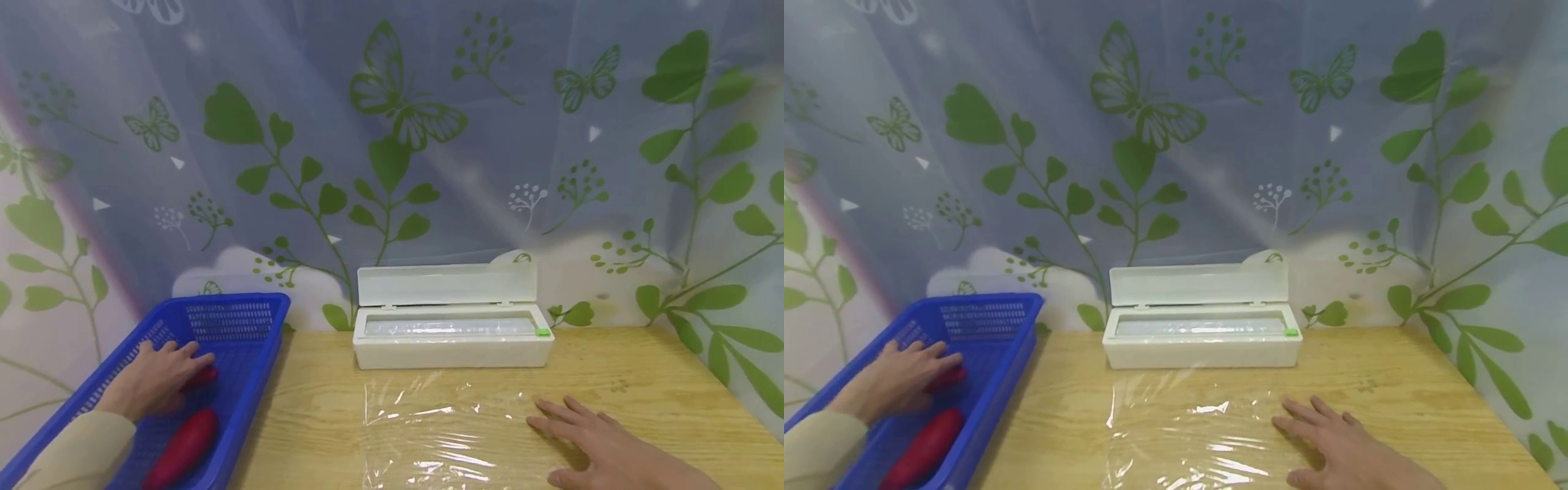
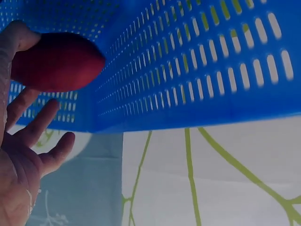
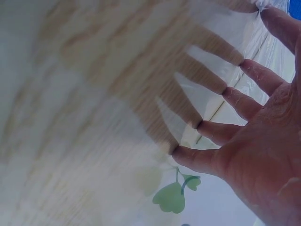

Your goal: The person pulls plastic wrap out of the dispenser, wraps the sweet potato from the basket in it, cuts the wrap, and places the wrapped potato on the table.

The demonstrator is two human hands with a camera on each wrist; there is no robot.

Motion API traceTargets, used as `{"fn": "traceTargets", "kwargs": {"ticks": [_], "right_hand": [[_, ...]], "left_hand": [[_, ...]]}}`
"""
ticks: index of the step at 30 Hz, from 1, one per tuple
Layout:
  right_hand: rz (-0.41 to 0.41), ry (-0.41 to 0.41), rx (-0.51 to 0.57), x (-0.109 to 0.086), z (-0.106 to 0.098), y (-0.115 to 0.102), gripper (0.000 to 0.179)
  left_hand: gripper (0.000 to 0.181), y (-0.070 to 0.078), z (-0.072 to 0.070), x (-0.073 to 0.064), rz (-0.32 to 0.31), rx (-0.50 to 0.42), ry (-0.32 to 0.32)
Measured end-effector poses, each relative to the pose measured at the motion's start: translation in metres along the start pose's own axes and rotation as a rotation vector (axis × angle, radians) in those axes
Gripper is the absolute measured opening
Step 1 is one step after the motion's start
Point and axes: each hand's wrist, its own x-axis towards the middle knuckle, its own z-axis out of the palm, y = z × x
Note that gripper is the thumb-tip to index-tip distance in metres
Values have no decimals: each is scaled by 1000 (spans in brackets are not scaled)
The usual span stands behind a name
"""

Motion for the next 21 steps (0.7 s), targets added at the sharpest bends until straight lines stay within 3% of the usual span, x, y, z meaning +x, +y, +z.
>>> {"fn": "traceTargets", "kwargs": {"ticks": [9,18,21], "right_hand": [[27,-35,22,2,-2,0,66],[29,-12,9,0,-2,-2,65],[28,-19,19,-1,-2,-3,65]], "left_hand": [[65,-10,-25,16,-28,-65,67],[62,-11,-44,39,18,-112,320],[62,-8,-49,48,15,-102,378]]}}
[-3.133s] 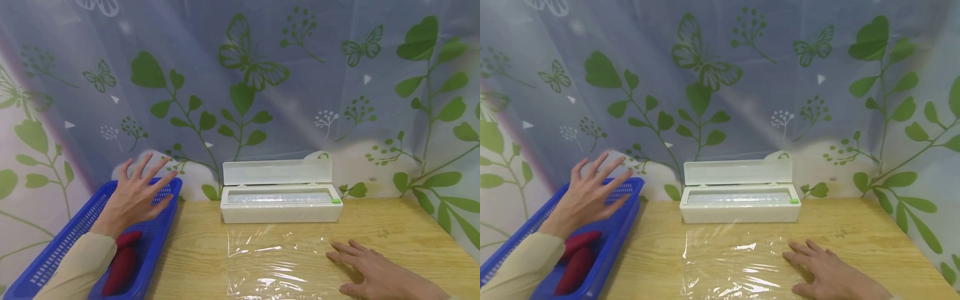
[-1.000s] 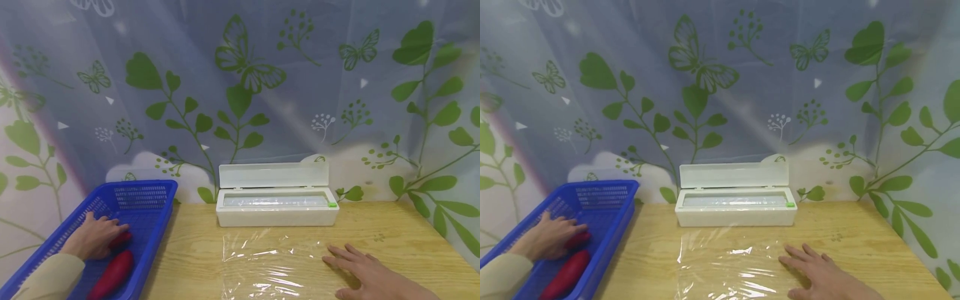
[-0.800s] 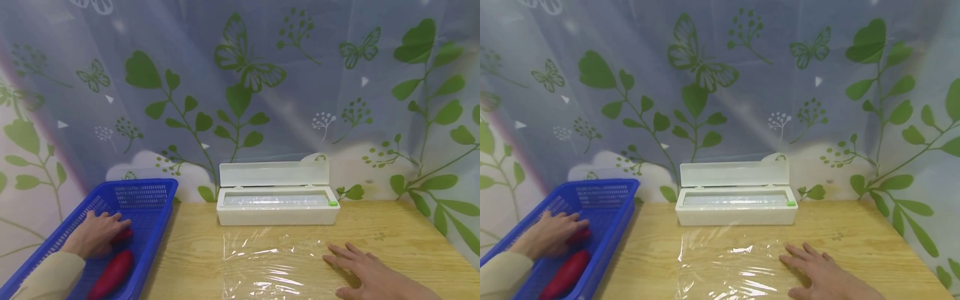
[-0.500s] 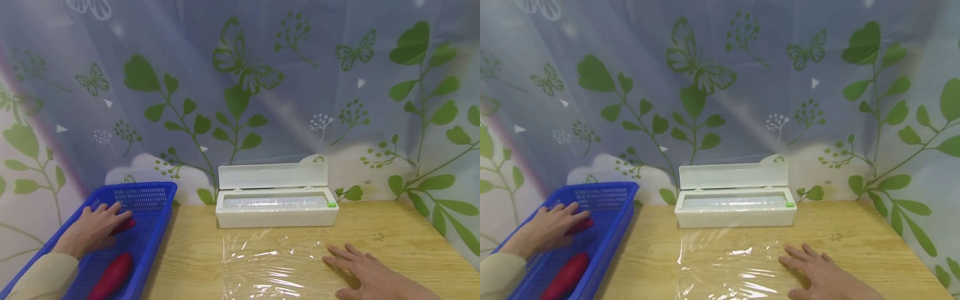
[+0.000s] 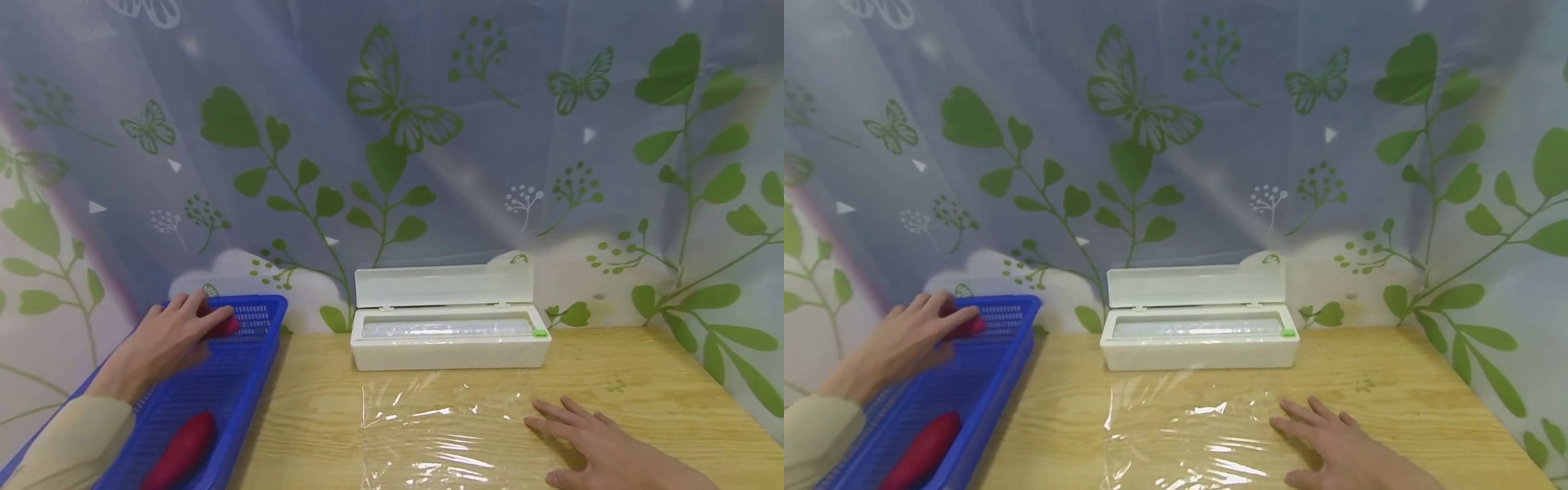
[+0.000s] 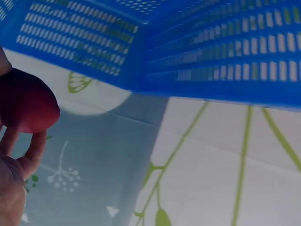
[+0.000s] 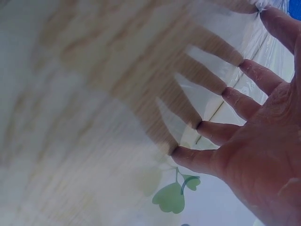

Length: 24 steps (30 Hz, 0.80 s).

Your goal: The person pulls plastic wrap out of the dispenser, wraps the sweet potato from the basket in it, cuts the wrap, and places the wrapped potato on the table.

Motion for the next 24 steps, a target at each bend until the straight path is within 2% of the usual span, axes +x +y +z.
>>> {"fn": "traceTargets", "kwargs": {"ticks": [6,16,24], "right_hand": [[12,-15,34,-2,-1,-3,64],[19,-21,46,-1,-1,-5,63],[20,-18,51,-2,0,-4,63]], "left_hand": [[59,8,-5,18,-4,-3,78],[64,30,-18,45,-16,-112,121],[62,53,-30,60,-26,-195,128]]}}
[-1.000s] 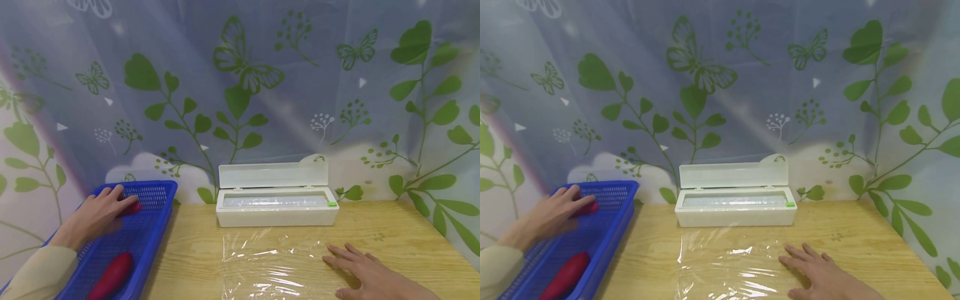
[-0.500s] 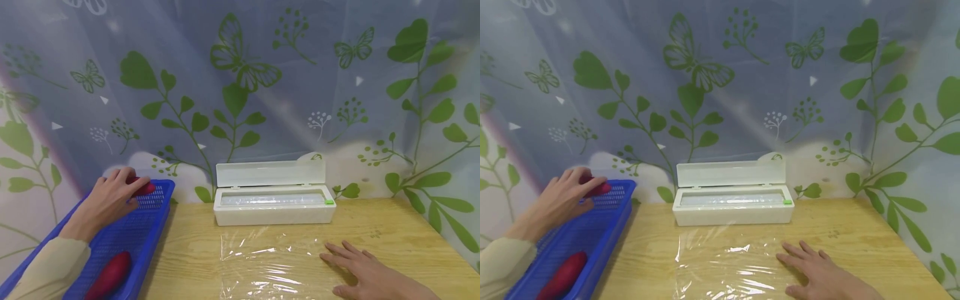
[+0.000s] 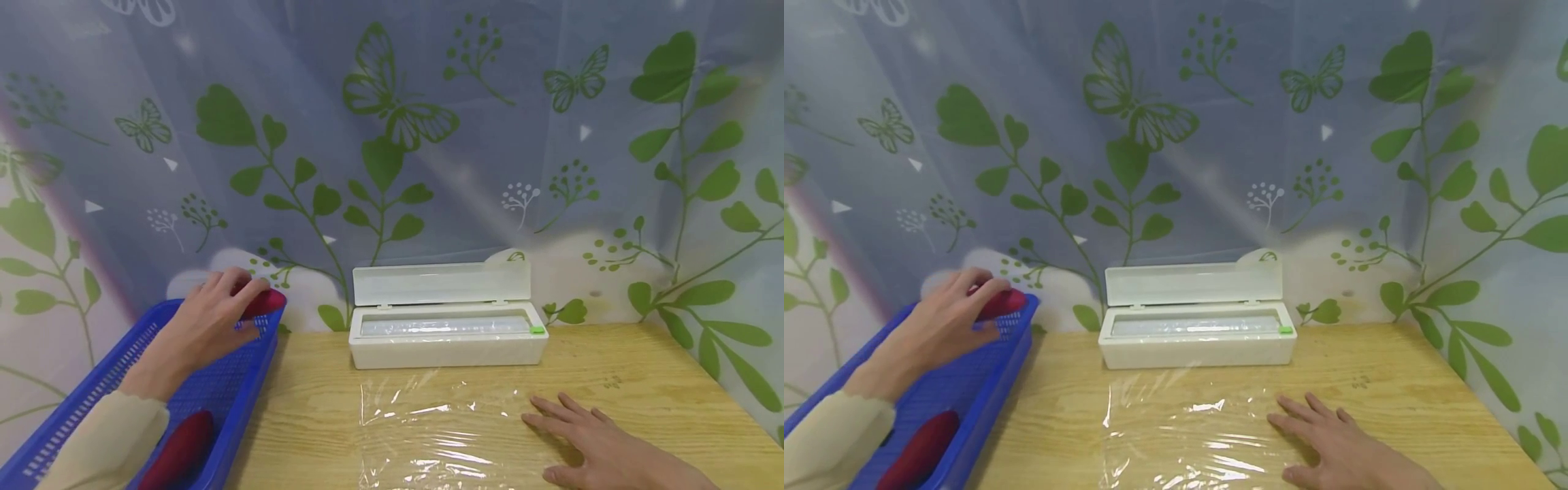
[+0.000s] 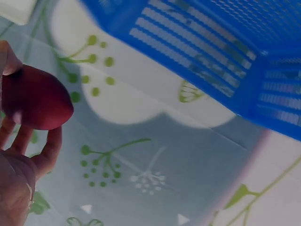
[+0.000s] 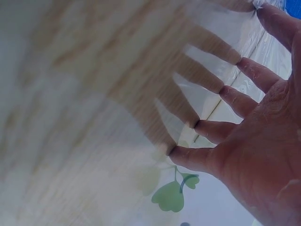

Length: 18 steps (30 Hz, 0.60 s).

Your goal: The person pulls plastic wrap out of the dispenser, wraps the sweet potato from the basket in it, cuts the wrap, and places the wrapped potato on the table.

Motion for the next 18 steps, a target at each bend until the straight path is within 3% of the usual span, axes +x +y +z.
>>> {"fn": "traceTargets", "kwargs": {"ticks": [11,18], "right_hand": [[-14,10,7,-1,0,2,65],[-16,4,9,0,0,2,65]], "left_hand": [[55,44,-9,13,23,-120,41],[53,61,-11,16,22,-124,69]]}}
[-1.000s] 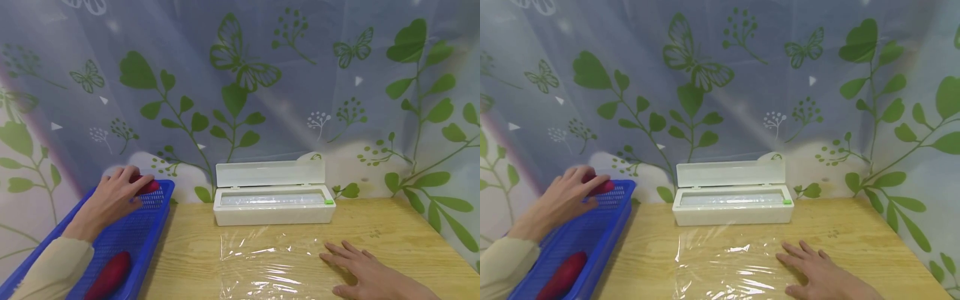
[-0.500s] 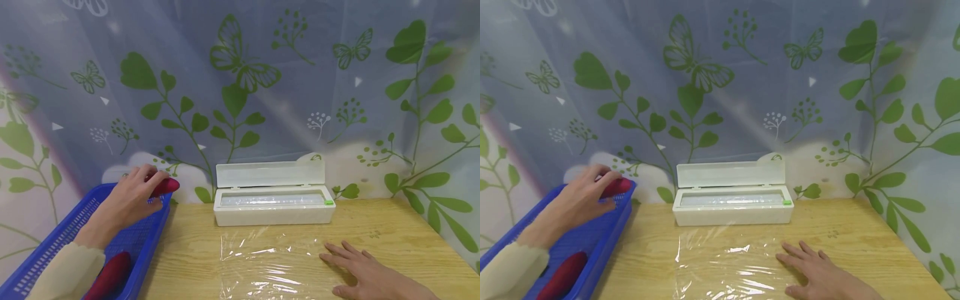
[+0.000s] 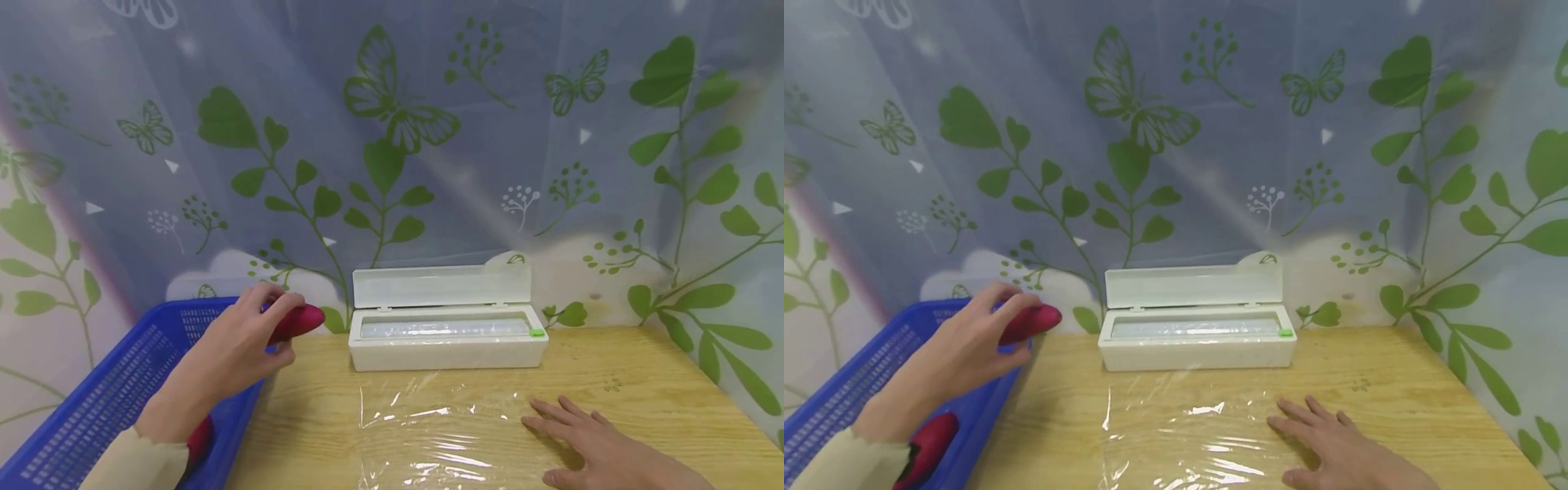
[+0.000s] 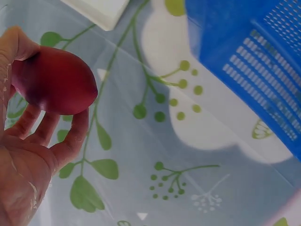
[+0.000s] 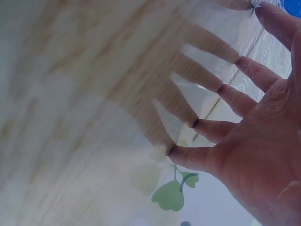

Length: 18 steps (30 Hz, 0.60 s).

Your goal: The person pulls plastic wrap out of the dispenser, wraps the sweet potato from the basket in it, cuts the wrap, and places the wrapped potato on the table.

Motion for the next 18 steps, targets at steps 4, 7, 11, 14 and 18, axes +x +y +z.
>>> {"fn": "traceTargets", "kwargs": {"ticks": [4,7,11,14,18], "right_hand": [[3,-1,3,0,0,-1,65],[1,7,-9,0,0,-1,65],[5,8,-17,0,-1,-2,64],[12,4,-10,-1,-1,-2,64],[14,0,-6,-1,-1,-3,64]], "left_hand": [[53,7,0,3,-21,-2,6],[52,12,-1,5,-40,-6,16],[52,17,-1,7,-50,-10,32],[52,20,0,9,-47,-18,46],[52,25,2,10,-43,-33,60]]}}
